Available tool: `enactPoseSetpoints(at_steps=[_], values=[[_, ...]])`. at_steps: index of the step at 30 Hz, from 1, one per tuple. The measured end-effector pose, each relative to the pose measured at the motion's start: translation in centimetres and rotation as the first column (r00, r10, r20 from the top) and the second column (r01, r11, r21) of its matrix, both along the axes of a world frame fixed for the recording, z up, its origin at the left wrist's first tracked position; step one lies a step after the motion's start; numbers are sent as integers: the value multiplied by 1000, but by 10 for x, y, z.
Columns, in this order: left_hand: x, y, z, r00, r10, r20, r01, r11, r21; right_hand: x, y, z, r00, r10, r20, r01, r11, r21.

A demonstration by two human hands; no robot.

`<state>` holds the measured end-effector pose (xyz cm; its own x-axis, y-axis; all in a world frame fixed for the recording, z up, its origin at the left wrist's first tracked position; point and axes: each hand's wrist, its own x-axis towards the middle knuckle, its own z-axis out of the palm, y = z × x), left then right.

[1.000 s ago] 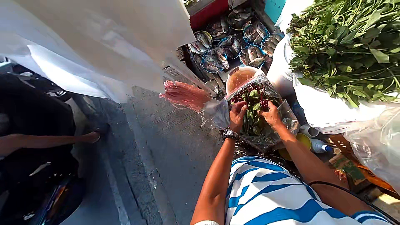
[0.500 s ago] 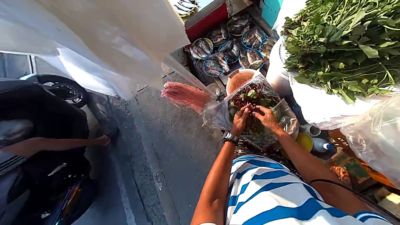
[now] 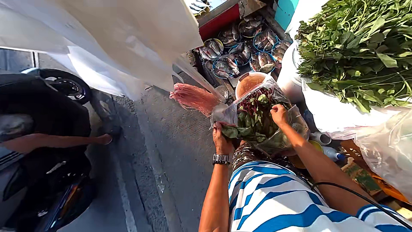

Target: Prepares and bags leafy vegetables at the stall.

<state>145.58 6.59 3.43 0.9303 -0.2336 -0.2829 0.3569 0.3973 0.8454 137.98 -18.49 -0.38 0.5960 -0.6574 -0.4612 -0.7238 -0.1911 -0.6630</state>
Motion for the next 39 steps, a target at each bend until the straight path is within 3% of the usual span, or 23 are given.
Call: enactPoseSetpoints(at_steps=[5, 10, 12, 14, 17, 20, 25, 28, 30, 32, 35, 39], values=[[13, 8, 14, 999, 7, 51, -3, 997, -72, 19, -6, -31, 955, 152, -253, -194, 969, -152], [17, 7, 18, 991, 29, 129, -5, 983, -185, 15, -13, -6, 945, 138, -295, -189, 970, -154], [15, 8, 20, 988, -18, 152, 41, 988, -149, 5, -10, 12, 975, 136, -175, -166, 971, -169], [11, 3, 20, 981, -105, 163, 124, 986, -110, -12, 3, 32, 976, 200, 90, -174, 954, -243], [0, -13, 24, 960, -207, 190, 219, 975, -44, -32, 40, 63, 768, 447, 459, -276, 878, -392], [-8, -34, 30, 937, -263, 230, 272, 962, -7, -34, 71, 80, 568, 578, 586, -331, 812, -480], [-15, -41, 49, 894, -346, 283, 333, 938, 95, -35, 90, 84, 490, 565, 664, -303, 825, -477], [-15, -28, 45, 910, -273, 314, 246, 962, 123, -38, 72, 76, 551, 461, 696, -403, 877, -261], [-13, -13, 48, 942, -143, 305, 131, 990, 60, -34, 47, 52, 760, 299, 578, -294, 950, -104], [-14, 3, 54, 955, -63, 289, 69, 998, -9, -22, 23, 19, 933, 187, 309, -180, 982, -53], [-21, 23, 62, 953, -78, 294, 108, 990, -87, 2, 10, -22, 975, 215, 58, -212, 976, -52], [-34, 31, 53, 988, -25, 152, 38, 995, -87, 21, 16, -31, 958, 265, -114, -271, 962, -41]])
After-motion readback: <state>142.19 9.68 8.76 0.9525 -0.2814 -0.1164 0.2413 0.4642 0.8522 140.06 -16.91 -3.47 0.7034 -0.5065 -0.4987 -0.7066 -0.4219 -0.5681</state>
